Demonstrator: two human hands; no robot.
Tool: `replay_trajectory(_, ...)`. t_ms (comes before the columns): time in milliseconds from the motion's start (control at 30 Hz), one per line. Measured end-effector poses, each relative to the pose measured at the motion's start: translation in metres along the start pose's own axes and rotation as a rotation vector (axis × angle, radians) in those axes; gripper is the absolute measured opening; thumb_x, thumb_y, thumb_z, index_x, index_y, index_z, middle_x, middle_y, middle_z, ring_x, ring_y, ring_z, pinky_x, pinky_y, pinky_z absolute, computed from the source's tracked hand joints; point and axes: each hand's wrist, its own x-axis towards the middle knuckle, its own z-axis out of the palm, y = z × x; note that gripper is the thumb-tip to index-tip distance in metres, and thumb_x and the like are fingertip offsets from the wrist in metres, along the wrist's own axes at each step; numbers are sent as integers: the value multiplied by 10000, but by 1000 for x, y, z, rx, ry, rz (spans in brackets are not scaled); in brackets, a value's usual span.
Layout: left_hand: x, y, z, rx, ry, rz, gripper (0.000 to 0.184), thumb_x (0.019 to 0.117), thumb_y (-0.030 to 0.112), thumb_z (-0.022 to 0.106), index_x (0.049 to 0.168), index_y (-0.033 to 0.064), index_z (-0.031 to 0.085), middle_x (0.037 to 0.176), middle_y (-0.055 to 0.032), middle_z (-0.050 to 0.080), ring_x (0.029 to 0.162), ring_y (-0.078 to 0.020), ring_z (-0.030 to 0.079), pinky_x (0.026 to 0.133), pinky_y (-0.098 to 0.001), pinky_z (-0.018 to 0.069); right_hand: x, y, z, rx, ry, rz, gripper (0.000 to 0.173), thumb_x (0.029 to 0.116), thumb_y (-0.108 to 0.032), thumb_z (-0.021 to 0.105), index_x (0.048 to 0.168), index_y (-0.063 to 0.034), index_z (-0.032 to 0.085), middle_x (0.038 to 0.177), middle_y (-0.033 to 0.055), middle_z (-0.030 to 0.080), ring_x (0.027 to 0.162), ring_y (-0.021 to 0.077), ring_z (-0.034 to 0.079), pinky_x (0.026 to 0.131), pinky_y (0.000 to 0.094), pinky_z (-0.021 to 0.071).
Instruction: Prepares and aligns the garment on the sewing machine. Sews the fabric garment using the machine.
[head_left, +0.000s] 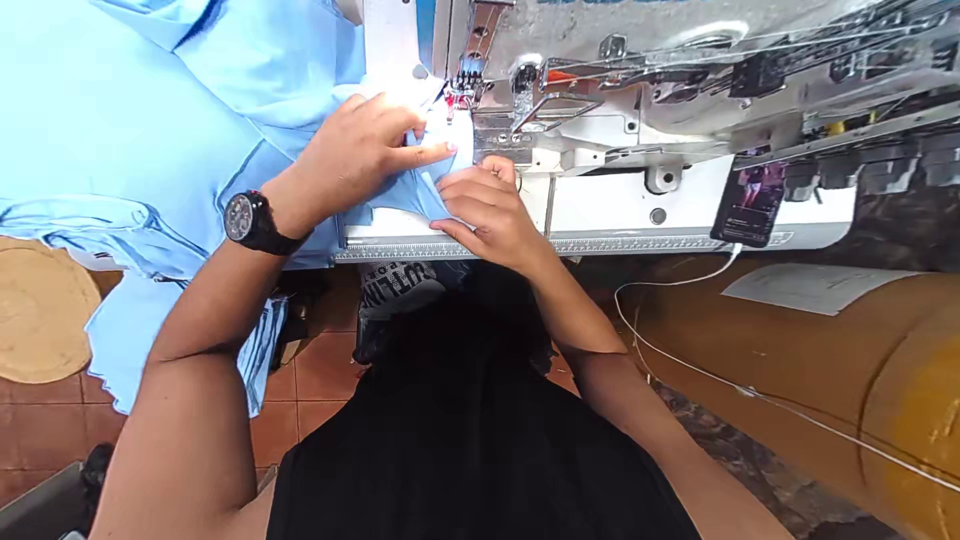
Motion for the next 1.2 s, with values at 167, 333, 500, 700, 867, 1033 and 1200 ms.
replay_trajectory(167,11,1,-10,28,-18,29,423,1006,-7,446,1349,107,666,1109,-209,681,956,-414,660,746,-528,500,-1,5,3,23,28,9,155,930,-187,738,868,-46,757,966,90,766,1073,218,685,1024,491,397)
replay_trajectory(333,1,1,-5,58,-6,-26,451,1011,-49,441,1372,119,651,1114,-221,664,1019,-427,639,771,-545,480,7,1,-1,3,26,55,155,950,-175,719,900,-34,761,1007,103,762,1082,220,680,1008,485,411)
replay_trajectory(500,2,-6,-11,57,-26,-47,419,1012,-63,433,1344,82,644,1171,-237,647,1032,-462,633,803,-591,499,17,-4,-3,-74,8,103,152,955,-174,714,912,-37,764,1016,98,765,1066,232,691,965,502,437)
replay_trajectory(700,1,30,5,93,20,-74,451,990,-72,471,1392,62,626,1353,-153,640,1041,-365,642,809,-503,476,7,0,-15,30,-50,63,174,943,-193,722,880,-35,758,1002,99,765,1093,223,685,1014,495,425)
replay_trajectory(867,10,10,2,4,-20,-65,496,982,-80,440,1383,130,642,1311,-184,635,1172,-406,611,905,-563,471,28,-13,-20,8,-30,89,176,940,-175,732,857,-19,741,978,114,750,1044,241,692,957,465,489)
replay_trajectory(1033,21,30,11,-2,31,-138,395,985,-55,463,1280,65,697,1307,-203,644,1133,-413,624,864,-562,465,37,-11,-45,52,-99,114,185,942,-184,715,903,-7,755,1008,119,753,1070,250,685,985,454,493)
replay_trajectory(1200,4,4,-5,35,-74,-52,602,977,-108,434,1444,236,598,1272,-225,616,1136,-449,596,832,-583,469,15,-7,-14,-35,-67,86,156,949,-190,716,905,-49,768,979,76,759,1049,220,693,1076,552,393)
